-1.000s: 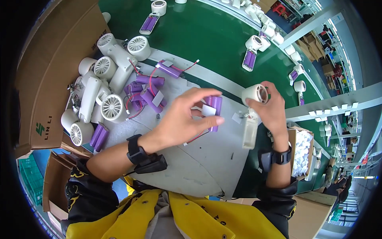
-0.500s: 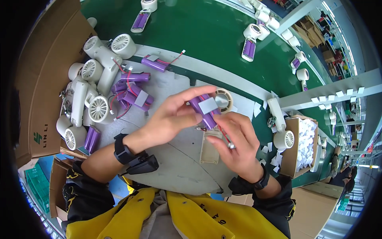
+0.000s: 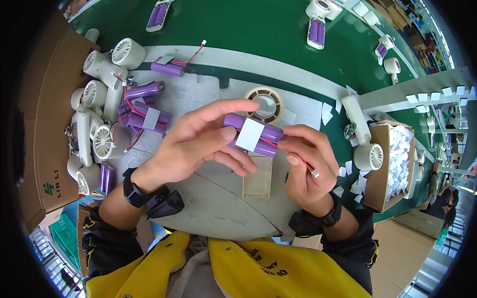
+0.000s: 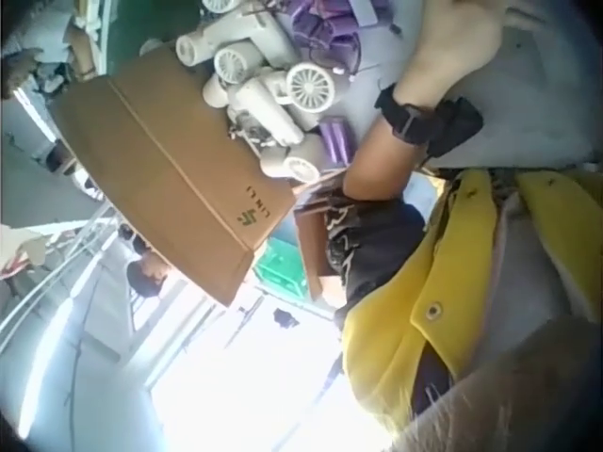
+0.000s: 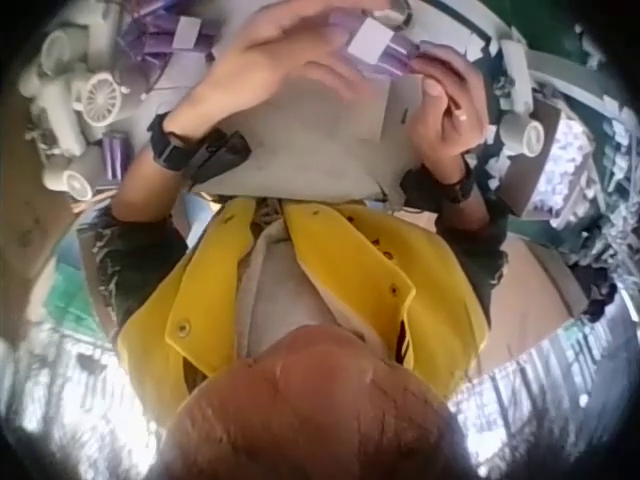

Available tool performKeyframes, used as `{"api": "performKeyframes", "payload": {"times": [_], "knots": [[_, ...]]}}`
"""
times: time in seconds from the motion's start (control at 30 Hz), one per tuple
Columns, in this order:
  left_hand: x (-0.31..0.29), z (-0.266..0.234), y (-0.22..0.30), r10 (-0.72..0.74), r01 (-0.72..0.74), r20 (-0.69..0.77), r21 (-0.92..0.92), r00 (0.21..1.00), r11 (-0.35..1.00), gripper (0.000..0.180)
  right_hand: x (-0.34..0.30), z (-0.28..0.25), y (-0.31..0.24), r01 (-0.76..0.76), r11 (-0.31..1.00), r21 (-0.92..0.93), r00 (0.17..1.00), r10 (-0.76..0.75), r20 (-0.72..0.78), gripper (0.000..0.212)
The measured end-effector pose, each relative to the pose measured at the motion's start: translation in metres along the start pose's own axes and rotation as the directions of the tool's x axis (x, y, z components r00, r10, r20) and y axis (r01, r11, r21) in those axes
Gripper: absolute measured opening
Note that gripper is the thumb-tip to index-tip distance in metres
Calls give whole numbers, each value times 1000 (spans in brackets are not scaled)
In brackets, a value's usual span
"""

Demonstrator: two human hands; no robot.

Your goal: The person reaches into a cardboard box to retrieve a battery pack and connects its wire to a circuit board inside a handheld fan housing. They test the connection, press the battery into the housing, and place the assembly on a conveyor belt.

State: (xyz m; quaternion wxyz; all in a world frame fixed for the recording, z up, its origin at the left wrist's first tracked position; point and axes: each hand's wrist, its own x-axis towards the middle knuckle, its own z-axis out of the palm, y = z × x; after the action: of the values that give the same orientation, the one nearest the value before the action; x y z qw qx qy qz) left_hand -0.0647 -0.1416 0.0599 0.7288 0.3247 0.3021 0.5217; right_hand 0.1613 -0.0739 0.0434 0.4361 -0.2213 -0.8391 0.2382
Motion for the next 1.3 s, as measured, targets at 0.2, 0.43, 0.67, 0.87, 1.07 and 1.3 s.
{"api": "performKeyframes", "payload": {"times": [0.2, 0.43, 0.67, 0.87, 1.07, 1.3], "knots": [[-1, 0, 2, 12, -11, -31, 44, 999, 999, 42, 2, 0, -1, 1, 1000, 31, 999, -3, 46, 16], [-3, 1, 2, 22, -15, -48, 149, 999, 989, 36, 3, -1, -3, -9, 997, 73, 998, 5, 55, 17], [-2, -2, 0, -22, 24, -32, 52, 999, 998, 34, 0, 2, -11, -168, 971, 171, 985, 174, -19, 17], [-1, 3, 4, -73, 74, -5, 26, 997, 997, 33, 4, 0, -9, -85, 994, 67, 996, 85, 1, 17], [-2, 9, 5, -19, 21, -13, 171, 1000, 985, 32, 4, -2, -9, -118, 989, 91, 993, 117, 13, 17], [-3, 8, 4, 3, 2, -24, 225, 1000, 974, 25, 4, -3, -14, -90, 990, 106, 995, 86, 41, 17]]}}
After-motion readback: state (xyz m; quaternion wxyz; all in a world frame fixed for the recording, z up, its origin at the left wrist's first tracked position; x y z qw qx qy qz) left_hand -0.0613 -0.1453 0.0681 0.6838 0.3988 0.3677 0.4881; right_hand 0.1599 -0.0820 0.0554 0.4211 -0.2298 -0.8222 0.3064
